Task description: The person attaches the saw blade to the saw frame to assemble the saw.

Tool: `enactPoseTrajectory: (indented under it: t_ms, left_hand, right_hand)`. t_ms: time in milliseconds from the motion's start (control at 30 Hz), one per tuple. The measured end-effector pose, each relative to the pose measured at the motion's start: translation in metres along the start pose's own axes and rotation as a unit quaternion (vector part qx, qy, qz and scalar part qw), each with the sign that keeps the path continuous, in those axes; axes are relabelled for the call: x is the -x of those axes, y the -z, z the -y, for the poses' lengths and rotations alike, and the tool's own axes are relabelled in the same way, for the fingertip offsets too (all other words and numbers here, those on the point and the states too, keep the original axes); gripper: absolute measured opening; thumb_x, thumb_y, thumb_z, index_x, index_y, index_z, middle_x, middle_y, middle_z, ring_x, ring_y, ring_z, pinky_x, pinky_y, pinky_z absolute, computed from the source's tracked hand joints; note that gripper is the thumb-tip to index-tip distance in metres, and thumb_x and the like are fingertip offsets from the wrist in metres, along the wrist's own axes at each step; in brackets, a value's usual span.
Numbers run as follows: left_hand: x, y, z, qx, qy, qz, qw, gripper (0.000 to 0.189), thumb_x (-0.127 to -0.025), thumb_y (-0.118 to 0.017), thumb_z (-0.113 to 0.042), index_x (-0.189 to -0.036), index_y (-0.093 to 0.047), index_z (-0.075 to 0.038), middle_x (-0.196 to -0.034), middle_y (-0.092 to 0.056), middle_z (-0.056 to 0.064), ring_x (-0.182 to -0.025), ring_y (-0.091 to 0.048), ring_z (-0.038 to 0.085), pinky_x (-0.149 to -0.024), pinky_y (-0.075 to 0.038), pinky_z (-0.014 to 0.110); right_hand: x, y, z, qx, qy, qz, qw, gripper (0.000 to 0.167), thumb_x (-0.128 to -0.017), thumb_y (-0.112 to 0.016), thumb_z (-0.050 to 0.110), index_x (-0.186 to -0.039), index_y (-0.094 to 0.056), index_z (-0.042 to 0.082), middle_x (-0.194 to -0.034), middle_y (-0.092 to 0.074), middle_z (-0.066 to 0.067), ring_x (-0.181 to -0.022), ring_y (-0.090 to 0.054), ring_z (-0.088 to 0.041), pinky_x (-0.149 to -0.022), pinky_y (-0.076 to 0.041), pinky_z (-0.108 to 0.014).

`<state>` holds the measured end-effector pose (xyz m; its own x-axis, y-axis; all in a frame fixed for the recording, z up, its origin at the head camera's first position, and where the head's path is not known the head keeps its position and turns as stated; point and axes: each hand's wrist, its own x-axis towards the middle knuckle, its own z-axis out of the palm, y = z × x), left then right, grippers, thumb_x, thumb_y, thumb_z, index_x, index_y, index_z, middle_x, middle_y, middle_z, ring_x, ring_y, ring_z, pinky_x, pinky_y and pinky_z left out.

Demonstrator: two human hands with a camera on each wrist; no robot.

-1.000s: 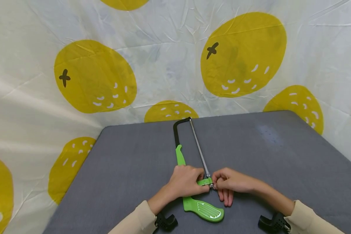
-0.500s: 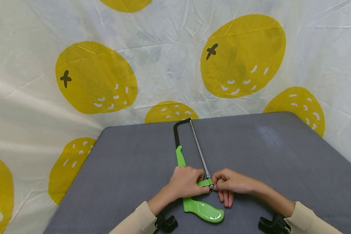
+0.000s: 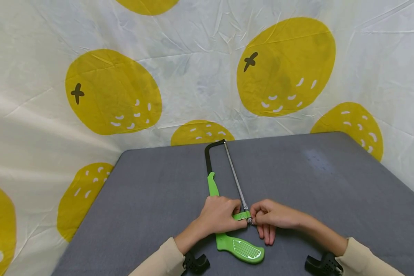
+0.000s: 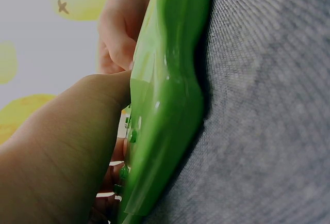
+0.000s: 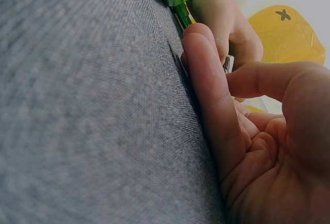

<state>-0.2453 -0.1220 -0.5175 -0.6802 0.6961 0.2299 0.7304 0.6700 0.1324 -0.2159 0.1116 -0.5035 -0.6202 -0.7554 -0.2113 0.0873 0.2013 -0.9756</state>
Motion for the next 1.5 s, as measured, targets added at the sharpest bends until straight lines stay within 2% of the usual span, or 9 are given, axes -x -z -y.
enactPoseTrajectory:
  t_ms: [433,667,1000,1300,1500]
  left_hand:
    - [-0.0003,0.0001,0.0012,-0.002,-0.002,-0.004,1.0000,0.040,-0.081,-0.070,-0.055,-0.065,-0.044,-0.029,-0.053,-0.035,-0.015,-0.044,-0.033,0.001,-0.041,-0.021,0.025]
    - [-0.0006,-0.0002,0.0015,-0.002,0.001,-0.004,1.0000,0.040,-0.081,-0.070,-0.055,-0.064,-0.044,-0.030,-0.053,-0.034,-0.015,-0.044,-0.031,0.001,-0.041,-0.020,0.025]
    - [-0.0007,-0.0002,0.0009,-0.001,0.004,-0.002,1.0000,0.041,-0.080,-0.071,-0.056,-0.064,-0.043,-0.030,-0.053,-0.033,-0.015,-0.044,-0.031,0.001,-0.041,-0.021,0.025]
    - [-0.0002,0.0007,0.0019,0.005,0.002,0.001,1.0000,0.044,-0.082,-0.071,-0.058,-0.064,-0.043,-0.029,-0.053,-0.034,-0.015,-0.043,-0.032,0.001,-0.041,-0.020,0.025]
    - [-0.0009,0.0011,0.0039,0.003,0.000,-0.001,1.0000,0.040,-0.081,-0.070,-0.057,-0.065,-0.045,-0.029,-0.054,-0.036,-0.015,-0.044,-0.034,0.001,-0.041,-0.023,0.026]
  right_hand:
    - [-0.0008,0.0005,0.0008,-0.003,-0.002,-0.001,1.0000,0.011,-0.099,-0.050,0.000,-0.101,-0.054,-0.010,-0.071,-0.070,-0.008,-0.056,-0.073,-0.015,-0.053,-0.059,-0.046]
    - [-0.0010,0.0006,0.0008,-0.007,-0.005,-0.002,1.0000,0.011,-0.098,-0.050,0.000,-0.101,-0.054,-0.010,-0.071,-0.070,-0.007,-0.056,-0.073,-0.014,-0.052,-0.059,-0.037]
    - [-0.0004,0.0006,0.0007,-0.013,-0.005,0.002,0.9999,0.012,-0.098,-0.049,-0.001,-0.102,-0.054,-0.011,-0.071,-0.070,-0.007,-0.056,-0.073,-0.014,-0.052,-0.059,-0.033]
    - [-0.0018,0.0004,0.0005,-0.007,-0.006,-0.001,1.0000,0.012,-0.098,-0.049,-0.001,-0.101,-0.054,-0.011,-0.071,-0.070,-0.008,-0.056,-0.073,-0.014,-0.052,-0.059,-0.038]
    - [-0.0031,0.0010,0.0017,-0.006,-0.008,-0.002,0.9999,0.011,-0.098,-0.049,0.000,-0.101,-0.054,-0.010,-0.071,-0.071,-0.008,-0.056,-0.073,-0.014,-0.052,-0.060,-0.037]
